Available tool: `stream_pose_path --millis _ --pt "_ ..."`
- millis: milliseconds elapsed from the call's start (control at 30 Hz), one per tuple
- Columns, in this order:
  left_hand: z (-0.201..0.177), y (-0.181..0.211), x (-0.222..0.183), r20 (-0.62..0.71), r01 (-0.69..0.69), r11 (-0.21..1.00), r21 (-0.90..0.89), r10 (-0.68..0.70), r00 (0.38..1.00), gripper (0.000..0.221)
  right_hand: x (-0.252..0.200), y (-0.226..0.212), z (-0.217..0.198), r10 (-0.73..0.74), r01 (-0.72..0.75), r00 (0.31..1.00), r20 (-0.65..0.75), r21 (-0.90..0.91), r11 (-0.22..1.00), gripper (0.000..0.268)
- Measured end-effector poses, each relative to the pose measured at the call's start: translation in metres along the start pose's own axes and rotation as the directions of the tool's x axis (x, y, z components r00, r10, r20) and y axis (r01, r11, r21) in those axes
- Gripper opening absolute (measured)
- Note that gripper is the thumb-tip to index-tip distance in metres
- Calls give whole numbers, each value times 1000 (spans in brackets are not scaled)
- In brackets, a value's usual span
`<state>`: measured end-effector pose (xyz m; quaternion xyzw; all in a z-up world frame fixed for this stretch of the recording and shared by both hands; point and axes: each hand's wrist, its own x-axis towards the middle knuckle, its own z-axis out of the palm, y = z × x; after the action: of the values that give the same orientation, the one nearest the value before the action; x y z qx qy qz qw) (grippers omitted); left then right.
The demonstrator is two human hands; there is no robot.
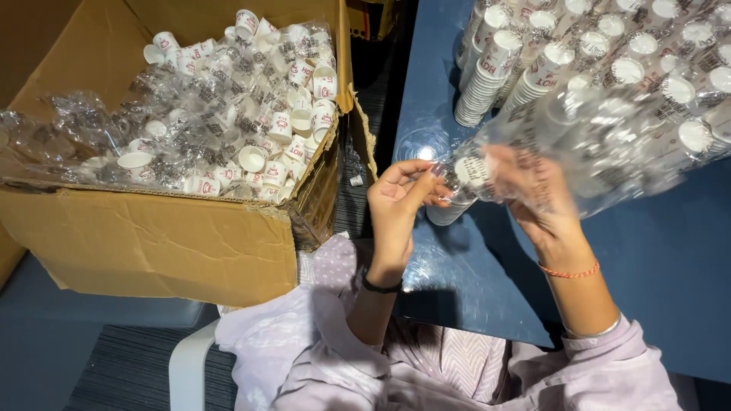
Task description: The recorder takes small paper cups from a large cardboard box, stacks them together, and places the stacks on a table, eventually putting a stack into a plastic sleeve.
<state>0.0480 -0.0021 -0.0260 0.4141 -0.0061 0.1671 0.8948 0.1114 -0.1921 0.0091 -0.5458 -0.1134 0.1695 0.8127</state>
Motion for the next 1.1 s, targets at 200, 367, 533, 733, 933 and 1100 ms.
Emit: stream_pose_path --millis 200,367,533,733,933,1100 --pt "-24 -28 2 3 24 999 20 -25 1000 19 2 -16 18 237 -271 955 -178 -198 942 33" --pt "-26 -42 7 -30 53 998 24 -52 998 19 20 20 -24 71 -58 985 156 -86 995 32" --pt "-49 -61 15 -25 -36 990 135 40 999 15 37 38 -44 59 -20 990 130 -278 960 23" --pt "-54 -58 8 -69 -70 906 418 109 992 15 39 33 -42 120 -57 989 89 -520 853 18" --pt "-58 -54 -9 36 -176 530 829 264 964 9 43 63 -45 32 167 980 197 -897 409 34" --pt "-39 -35 -16 198 -263 119 957 394 898 37 38 54 -39 -57 404 914 402 -887 223 46"
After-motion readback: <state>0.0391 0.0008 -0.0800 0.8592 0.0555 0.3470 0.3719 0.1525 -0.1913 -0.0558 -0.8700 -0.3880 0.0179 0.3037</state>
